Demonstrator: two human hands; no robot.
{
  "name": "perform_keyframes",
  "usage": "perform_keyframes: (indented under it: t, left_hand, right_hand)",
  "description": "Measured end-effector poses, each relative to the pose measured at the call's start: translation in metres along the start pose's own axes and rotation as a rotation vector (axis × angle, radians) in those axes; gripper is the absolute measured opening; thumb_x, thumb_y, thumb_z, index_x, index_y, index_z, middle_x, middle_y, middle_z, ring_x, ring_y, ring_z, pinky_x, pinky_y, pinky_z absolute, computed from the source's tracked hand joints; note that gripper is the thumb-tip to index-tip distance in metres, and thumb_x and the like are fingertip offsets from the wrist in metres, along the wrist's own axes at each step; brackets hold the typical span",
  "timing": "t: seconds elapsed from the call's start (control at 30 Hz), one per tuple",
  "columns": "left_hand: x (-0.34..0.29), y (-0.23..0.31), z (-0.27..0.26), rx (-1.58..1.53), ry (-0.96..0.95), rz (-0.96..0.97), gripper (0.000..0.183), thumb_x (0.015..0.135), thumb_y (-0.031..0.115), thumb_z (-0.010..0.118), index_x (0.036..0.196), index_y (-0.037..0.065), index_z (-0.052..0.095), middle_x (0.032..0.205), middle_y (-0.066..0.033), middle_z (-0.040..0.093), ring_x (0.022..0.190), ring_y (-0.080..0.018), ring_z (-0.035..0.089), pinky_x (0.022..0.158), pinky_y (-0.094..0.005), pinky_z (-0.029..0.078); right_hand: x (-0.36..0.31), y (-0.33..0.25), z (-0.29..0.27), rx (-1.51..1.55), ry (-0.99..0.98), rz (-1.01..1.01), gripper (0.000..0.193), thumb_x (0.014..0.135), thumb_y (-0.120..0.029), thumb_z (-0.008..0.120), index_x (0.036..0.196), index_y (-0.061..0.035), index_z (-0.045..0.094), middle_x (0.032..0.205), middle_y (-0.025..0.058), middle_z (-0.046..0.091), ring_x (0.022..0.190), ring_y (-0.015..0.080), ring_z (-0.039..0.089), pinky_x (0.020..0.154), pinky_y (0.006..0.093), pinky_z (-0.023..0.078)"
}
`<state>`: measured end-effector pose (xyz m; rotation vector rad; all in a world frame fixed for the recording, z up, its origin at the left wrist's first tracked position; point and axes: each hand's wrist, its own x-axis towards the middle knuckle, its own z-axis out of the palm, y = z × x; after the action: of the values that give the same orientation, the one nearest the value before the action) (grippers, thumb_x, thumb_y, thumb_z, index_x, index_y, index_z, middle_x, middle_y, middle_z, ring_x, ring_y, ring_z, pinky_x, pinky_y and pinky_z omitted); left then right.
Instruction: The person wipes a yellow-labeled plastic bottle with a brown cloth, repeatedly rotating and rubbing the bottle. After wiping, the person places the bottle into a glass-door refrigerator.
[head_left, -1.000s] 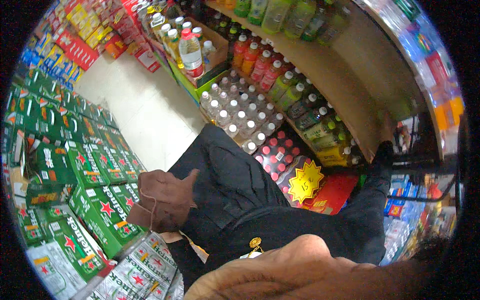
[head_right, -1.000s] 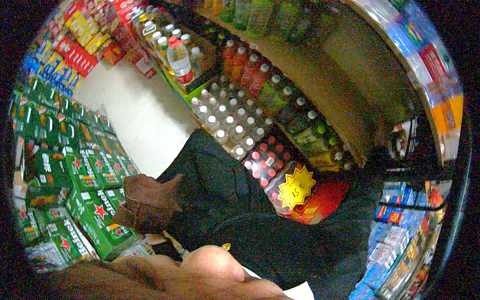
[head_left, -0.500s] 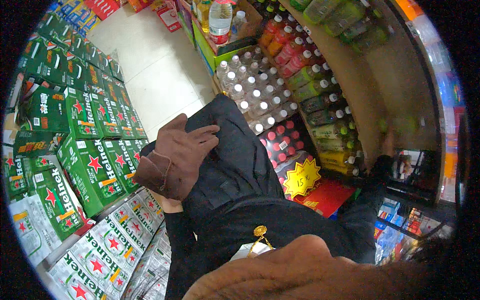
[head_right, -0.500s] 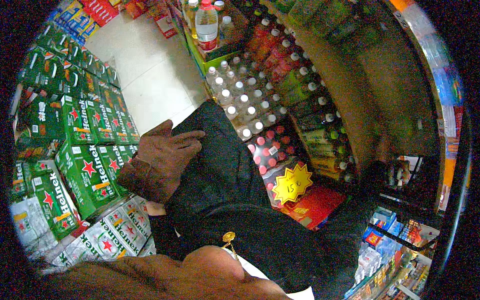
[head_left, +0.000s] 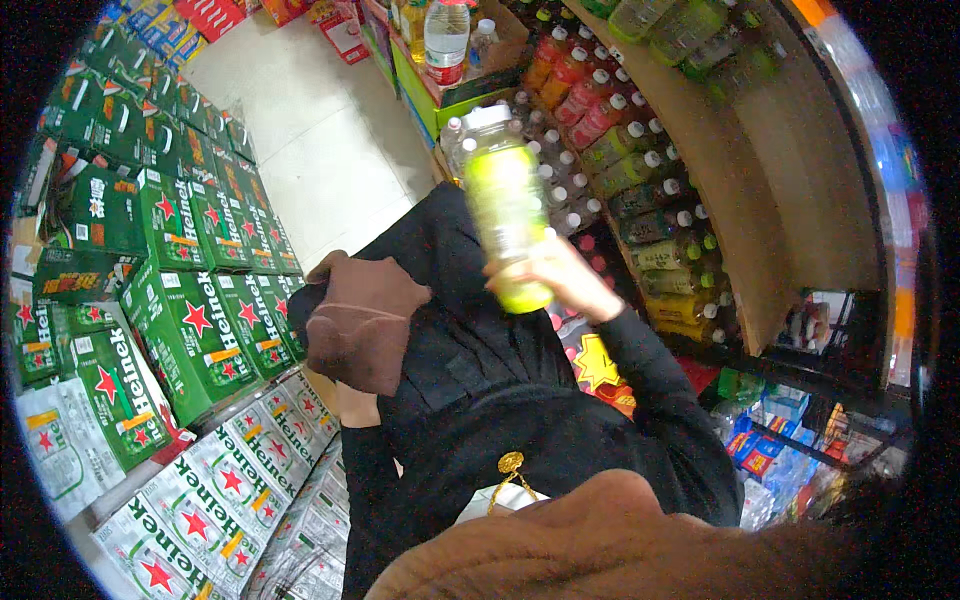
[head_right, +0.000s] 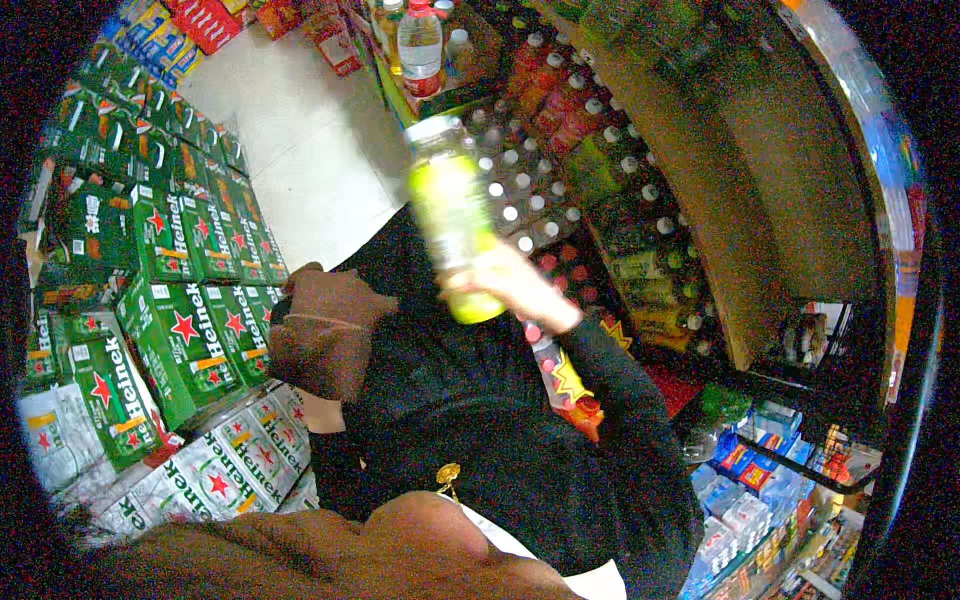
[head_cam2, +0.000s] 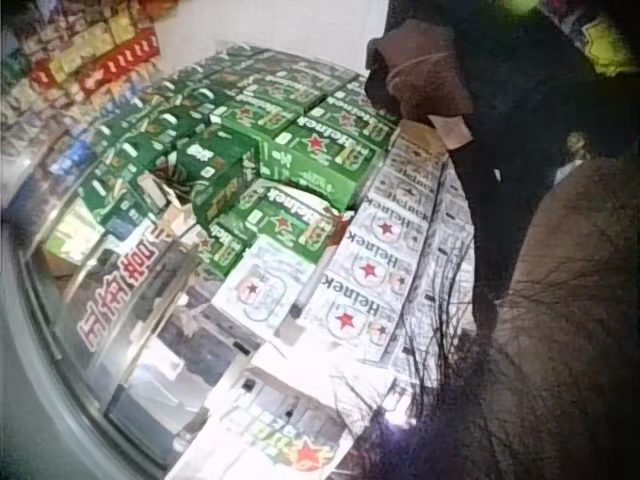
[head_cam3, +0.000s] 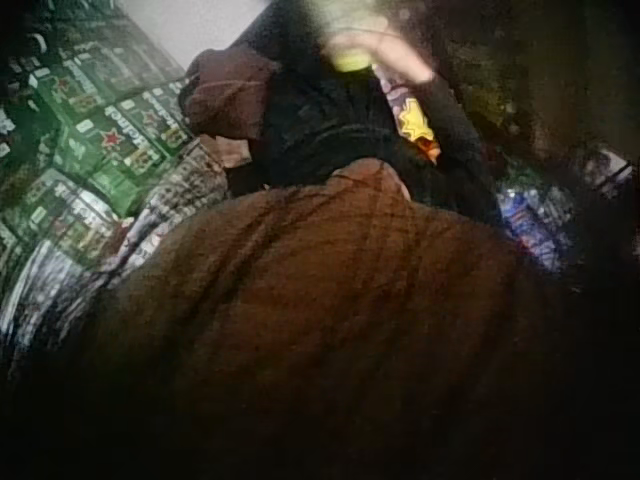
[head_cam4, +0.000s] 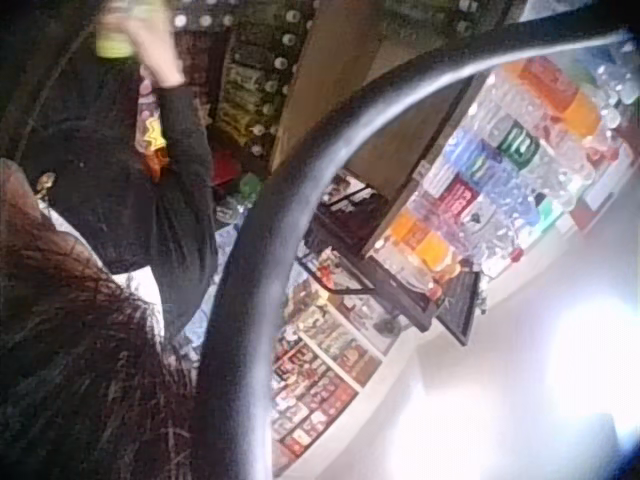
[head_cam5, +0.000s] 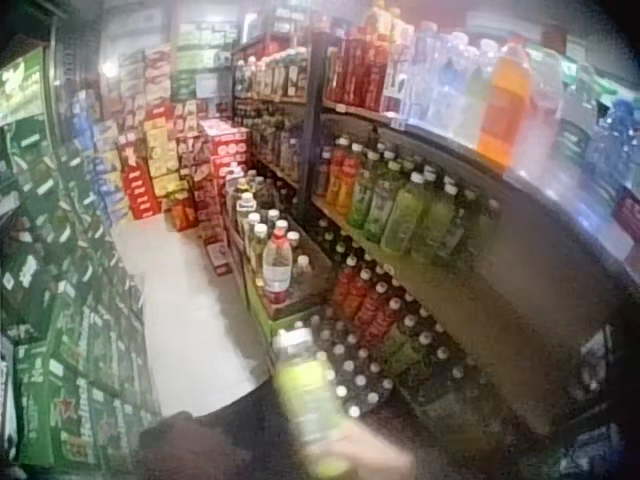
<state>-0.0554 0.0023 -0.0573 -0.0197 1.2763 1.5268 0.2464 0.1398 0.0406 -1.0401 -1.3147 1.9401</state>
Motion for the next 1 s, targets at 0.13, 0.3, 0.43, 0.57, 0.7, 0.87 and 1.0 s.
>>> perform_keyframes:
  t: [0.13,0.3,0.43,0.57,0.7,0.87,1.0]
  left_hand:
    - [-0.011,-0.015,0.038,0.135,0.016,0.017,0.036,0.084,0.027,0.068,0.113,0.007,0.062,0.107,-0.0088,0.066,0.102,-0.0254,0.062,0.092,-0.0387,0.049]
    - [0.015,-0.012,0.021,-0.234,-0.072,-0.091,0.029,0.093,0.024,0.056,0.114,0.004,0.061,0.108,-0.0089,0.066,0.099,-0.0243,0.063,0.092,-0.0386,0.049]
    - [0.029,0.001,0.017,-0.108,-0.213,-0.066,0.034,0.094,0.026,0.05,0.116,0.001,0.058,0.108,-0.0119,0.066,0.099,-0.0274,0.064,0.091,-0.0412,0.049]
    - [0.016,0.031,0.053,-0.178,-0.586,-0.004,0.052,0.089,0.034,0.053,0.129,0.002,0.045,0.121,-0.0141,0.057,0.107,-0.03,0.058,0.092,-0.042,0.049]
    - [0.015,0.031,0.041,-0.241,-0.504,0.096,0.059,0.087,0.04,0.056,0.133,0.006,0.041,0.124,-0.011,0.054,0.109,-0.0321,0.056,0.087,-0.0411,0.051]
    - [0.041,0.029,0.03,-0.161,-0.416,0.084,0.055,0.098,0.045,0.039,0.133,0.003,0.046,0.13,-0.0146,0.053,0.115,-0.0307,0.054,0.1,-0.0422,0.043]
    - [0.019,0.061,0.051,-0.244,-0.725,0.067,0.055,0.099,0.041,0.04,0.131,-0.002,0.044,0.128,-0.0202,0.053,0.114,-0.0318,0.055,0.1,-0.0439,0.043]
  right_hand:
    - [0.03,0.047,0.077,-0.505,-0.227,-0.016,0.058,0.073,-0.027,0.076,0.117,-0.0001,0.048,0.096,0.0102,0.062,0.088,0.0194,0.062,0.077,0.0316,0.051]
    - [0.023,0.051,0.105,-0.624,-0.353,0.243,0.057,0.071,-0.03,0.076,0.105,0.0024,0.044,0.093,0.0239,0.064,0.087,0.0363,0.066,0.075,0.0401,0.052]
    - [0.018,0.061,0.094,-0.538,-0.416,0.089,0.058,0.072,-0.032,0.077,0.106,0.0018,0.044,0.094,0.0232,0.064,0.089,0.0341,0.066,0.077,0.0392,0.052]
    - [0.016,0.086,0.094,0.295,-0.637,0.146,0.058,0.075,-0.024,0.076,0.12,-0.002,0.047,0.095,0.0107,0.065,0.088,0.017,0.064,0.077,0.0334,0.054]
    - [0.014,0.102,0.095,0.86,-0.949,0.622,0.046,0.086,-0.031,0.062,0.118,0.0001,0.052,0.091,0.0154,0.066,0.076,0.0258,0.066,0.068,0.0408,0.057]
    - [0.005,0.095,0.092,0.608,-0.639,0.471,0.054,0.09,-0.043,0.06,0.123,-0.0024,0.047,0.101,0.0154,0.065,0.082,0.0236,0.067,0.072,0.0373,0.057]
    - [0.008,0.086,0.089,-0.237,-0.401,0.032,0.07,0.075,-0.029,0.083,0.127,-0.0024,0.044,0.118,0.0066,0.055,0.112,0.0115,0.049,0.094,0.028,0.043]
